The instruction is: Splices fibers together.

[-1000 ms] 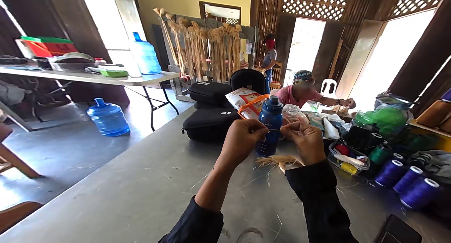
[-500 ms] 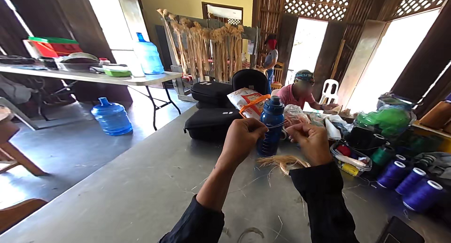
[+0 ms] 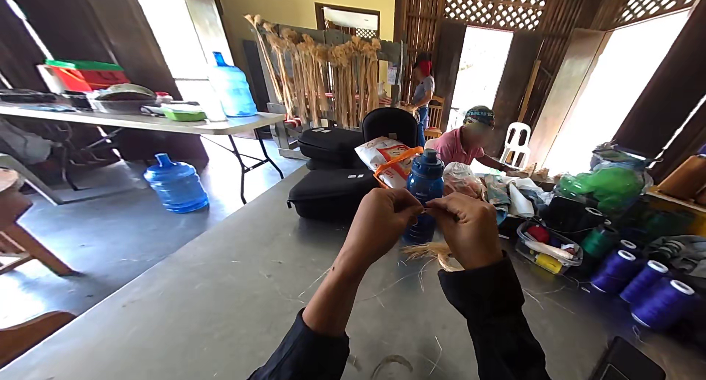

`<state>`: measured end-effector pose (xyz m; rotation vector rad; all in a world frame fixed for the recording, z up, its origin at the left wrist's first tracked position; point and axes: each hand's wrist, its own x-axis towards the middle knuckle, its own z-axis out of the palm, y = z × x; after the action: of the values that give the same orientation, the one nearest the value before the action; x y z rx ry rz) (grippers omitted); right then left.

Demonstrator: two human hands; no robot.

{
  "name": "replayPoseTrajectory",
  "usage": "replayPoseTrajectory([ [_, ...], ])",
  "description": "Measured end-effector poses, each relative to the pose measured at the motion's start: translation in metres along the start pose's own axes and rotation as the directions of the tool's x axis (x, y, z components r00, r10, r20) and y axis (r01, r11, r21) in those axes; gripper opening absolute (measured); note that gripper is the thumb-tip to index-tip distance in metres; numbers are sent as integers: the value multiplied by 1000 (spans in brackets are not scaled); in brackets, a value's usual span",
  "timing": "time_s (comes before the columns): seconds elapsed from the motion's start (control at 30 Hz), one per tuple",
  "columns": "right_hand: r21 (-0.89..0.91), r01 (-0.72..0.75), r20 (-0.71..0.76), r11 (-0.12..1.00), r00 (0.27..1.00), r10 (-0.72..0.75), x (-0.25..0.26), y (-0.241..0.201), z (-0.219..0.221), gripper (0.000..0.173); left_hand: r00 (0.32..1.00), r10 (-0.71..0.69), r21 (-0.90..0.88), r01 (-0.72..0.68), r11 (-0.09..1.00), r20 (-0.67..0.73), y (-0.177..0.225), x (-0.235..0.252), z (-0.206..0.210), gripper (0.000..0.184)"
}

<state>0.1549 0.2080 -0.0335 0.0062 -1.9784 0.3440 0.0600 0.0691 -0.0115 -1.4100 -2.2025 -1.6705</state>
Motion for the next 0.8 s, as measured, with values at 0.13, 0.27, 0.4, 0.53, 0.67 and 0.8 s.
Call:
replayPoseTrajectory([
  [0.13,-26,-1,-7,1000,1000,0,0,5,-3,7,999,12,0,-12,1000,-43,-3,2,-4,9],
  [0.27,-16,-3,-32,1000,999,2,1,7,-5,7,998,14,-37,-16,999,-54,-6,2,-6,8],
  [0.4,61,-26,-95,998,995,32,2,11,-6,6,1000,3,-132,-1,991,15,-8,2,-9,7],
  [0.53,192,-92,-119,977,986,116,3,16,-9,6,998,-11,-196,22,980,54,-9,3,-11,9],
  [0.67,342,-137,-131,929,973,192,3,19,-9,6,999,3,-214,9,977,54,-11,4,-11,10],
  [0.8,558,-268,-63,785,930,362,4,14,-8,8,996,55,-238,-38,971,67,-12,4,-11,9],
])
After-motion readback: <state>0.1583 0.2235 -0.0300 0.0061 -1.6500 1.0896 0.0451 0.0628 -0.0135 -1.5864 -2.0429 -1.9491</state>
